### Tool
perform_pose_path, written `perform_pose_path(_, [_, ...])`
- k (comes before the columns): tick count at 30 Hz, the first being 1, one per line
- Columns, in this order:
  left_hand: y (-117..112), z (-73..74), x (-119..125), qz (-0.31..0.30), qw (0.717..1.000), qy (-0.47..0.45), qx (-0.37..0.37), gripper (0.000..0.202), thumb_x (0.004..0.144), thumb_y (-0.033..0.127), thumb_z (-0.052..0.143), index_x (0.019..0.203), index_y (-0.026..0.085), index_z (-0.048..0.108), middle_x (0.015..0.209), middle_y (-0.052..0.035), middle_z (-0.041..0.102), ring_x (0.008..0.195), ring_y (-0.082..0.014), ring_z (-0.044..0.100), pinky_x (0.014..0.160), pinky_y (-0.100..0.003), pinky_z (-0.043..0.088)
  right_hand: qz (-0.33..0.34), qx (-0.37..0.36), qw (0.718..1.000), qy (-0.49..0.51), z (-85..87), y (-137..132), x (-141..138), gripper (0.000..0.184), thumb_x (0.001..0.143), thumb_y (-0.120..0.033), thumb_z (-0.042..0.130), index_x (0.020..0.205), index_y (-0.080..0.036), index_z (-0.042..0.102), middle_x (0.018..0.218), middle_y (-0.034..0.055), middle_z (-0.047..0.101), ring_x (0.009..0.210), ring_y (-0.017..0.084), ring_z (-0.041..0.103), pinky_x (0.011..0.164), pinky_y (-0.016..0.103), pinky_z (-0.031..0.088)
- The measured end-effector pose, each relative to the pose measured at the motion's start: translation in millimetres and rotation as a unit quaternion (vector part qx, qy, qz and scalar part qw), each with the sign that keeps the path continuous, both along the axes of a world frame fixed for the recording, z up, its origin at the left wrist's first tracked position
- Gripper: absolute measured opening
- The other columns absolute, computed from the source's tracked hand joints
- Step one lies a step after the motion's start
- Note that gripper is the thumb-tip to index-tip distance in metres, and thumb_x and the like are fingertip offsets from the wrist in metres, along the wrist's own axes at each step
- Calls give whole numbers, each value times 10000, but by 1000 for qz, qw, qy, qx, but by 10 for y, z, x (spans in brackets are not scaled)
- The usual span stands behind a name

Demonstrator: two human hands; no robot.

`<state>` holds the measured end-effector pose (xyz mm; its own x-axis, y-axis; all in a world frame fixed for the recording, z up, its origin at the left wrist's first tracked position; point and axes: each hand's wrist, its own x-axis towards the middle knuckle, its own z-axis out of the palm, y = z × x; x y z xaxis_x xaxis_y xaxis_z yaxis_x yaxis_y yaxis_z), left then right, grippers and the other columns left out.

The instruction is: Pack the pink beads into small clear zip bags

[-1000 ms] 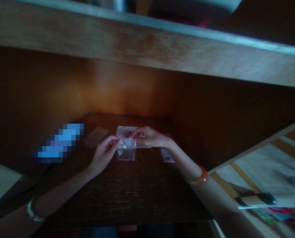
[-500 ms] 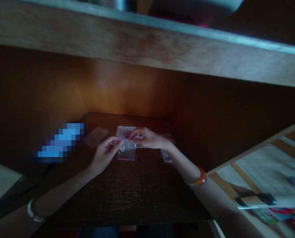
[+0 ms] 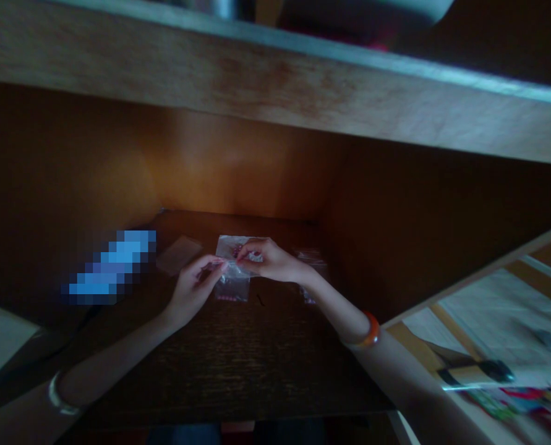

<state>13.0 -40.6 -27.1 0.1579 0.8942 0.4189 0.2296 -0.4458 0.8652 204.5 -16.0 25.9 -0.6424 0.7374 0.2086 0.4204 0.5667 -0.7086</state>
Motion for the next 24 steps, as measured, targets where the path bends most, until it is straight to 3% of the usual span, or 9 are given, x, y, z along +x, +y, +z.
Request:
perform_pose_path(7, [-8, -6, 12, -6, 1000, 13, 2, 135, 801, 303, 582, 829, 184, 641, 809, -21, 663, 760, -150, 615, 695, -254, 492, -1, -31, 998, 47, 13, -59, -67, 69, 806, -184, 552, 796, -153, 613, 819, 22, 639, 778, 122, 575, 763, 267, 437])
perform_pose_path(24, [-7, -7, 15, 1, 1000, 19, 11, 160, 791, 324, 571, 814, 182, 640, 796, -17, 670, 757, -161, 618, 694, -259, 499, -11, -14, 1000, 1, -5, -74, -96, 75, 827, -224, 544, 799, -164, 581, 805, 12, 612, 776, 121, 542, 729, 250, 417])
